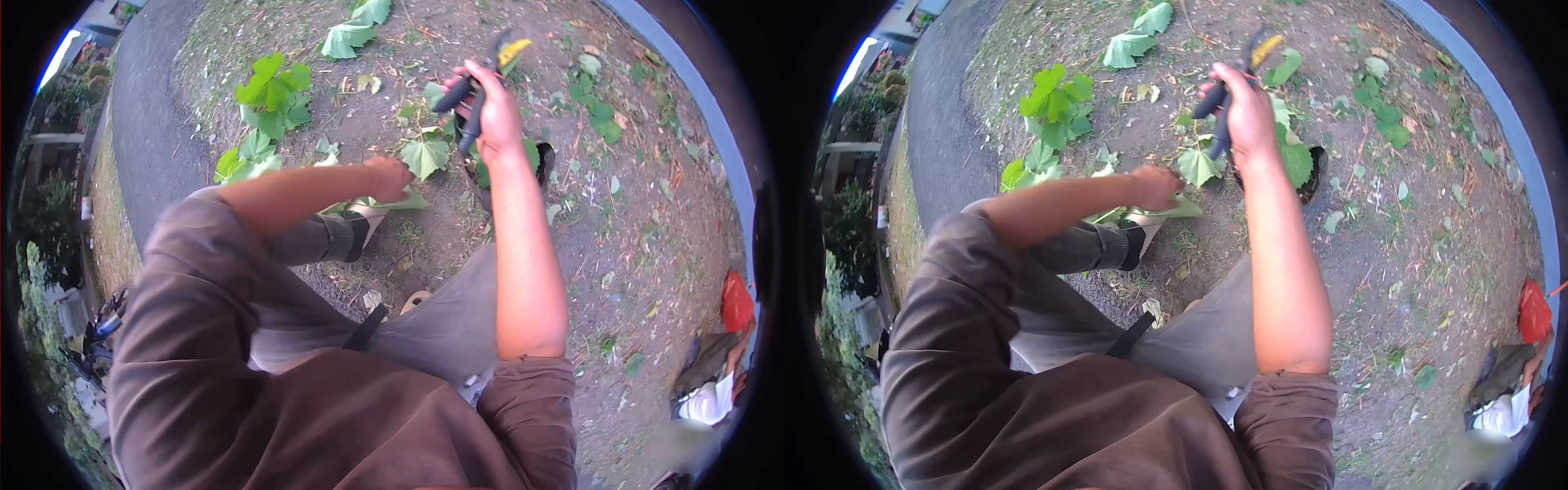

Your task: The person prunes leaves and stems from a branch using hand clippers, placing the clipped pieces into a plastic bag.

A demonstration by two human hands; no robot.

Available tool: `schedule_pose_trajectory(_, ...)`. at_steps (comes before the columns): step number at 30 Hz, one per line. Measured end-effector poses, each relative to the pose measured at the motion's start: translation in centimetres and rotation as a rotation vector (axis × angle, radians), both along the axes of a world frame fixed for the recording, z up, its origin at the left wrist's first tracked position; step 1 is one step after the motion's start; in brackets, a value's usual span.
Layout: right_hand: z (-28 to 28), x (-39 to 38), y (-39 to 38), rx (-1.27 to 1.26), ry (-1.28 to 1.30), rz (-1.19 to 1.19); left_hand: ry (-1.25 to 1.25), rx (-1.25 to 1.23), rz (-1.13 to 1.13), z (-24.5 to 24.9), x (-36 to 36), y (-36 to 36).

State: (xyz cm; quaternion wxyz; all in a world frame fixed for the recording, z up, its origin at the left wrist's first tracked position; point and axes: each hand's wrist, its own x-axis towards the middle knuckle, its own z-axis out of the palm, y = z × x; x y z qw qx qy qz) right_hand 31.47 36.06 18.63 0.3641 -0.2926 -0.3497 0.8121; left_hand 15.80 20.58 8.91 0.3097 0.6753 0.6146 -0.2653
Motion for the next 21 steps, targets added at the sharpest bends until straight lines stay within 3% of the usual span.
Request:
schedule_pose_trajectory(1, -0.2, -0.6, -0.1, -0.015, 0.036, 0.005, -0.080, -0.015, 0.155, -2.0, 1.7, 0.1)
schedule_pose_trajectory(4, 0.1, -1.7, -0.9, -0.012, 0.067, 0.013, 0.027, 0.113, 0.212, -10.8, 5.1, 0.6)
schedule_pose_trajectory(6, 1.2, -1.5, -1.8, -0.039, 0.089, 0.024, -0.030, 0.001, 0.570, -14.7, 7.0, 0.2)
schedule_pose_trajectory(11, 3.4, 0.2, -3.9, -0.007, 0.098, 0.038, -0.049, 0.046, 0.750, -17.9, 8.2, -1.1)
schedule_pose_trajectory(14, 4.6, 0.9, -4.3, 0.035, 0.121, 0.013, -0.272, 0.045, 0.725, -14.6, 2.9, 0.7)
schedule_pose_trajectory(18, 5.7, 1.8, -4.2, -0.022, 0.228, -0.065, -0.855, 0.047, 0.840, -5.2, -7.9, 4.1)
schedule_pose_trajectory(20, 6.9, 2.9, -3.9, -0.073, 0.257, -0.032, -0.783, 0.275, 1.108, 2.5, -9.3, 6.2)
schedule_pose_trajectory(21, 6.9, 3.0, -3.4, 0.004, 0.269, -0.074, -0.726, 0.343, 0.800, 3.6, -12.8, 7.4)
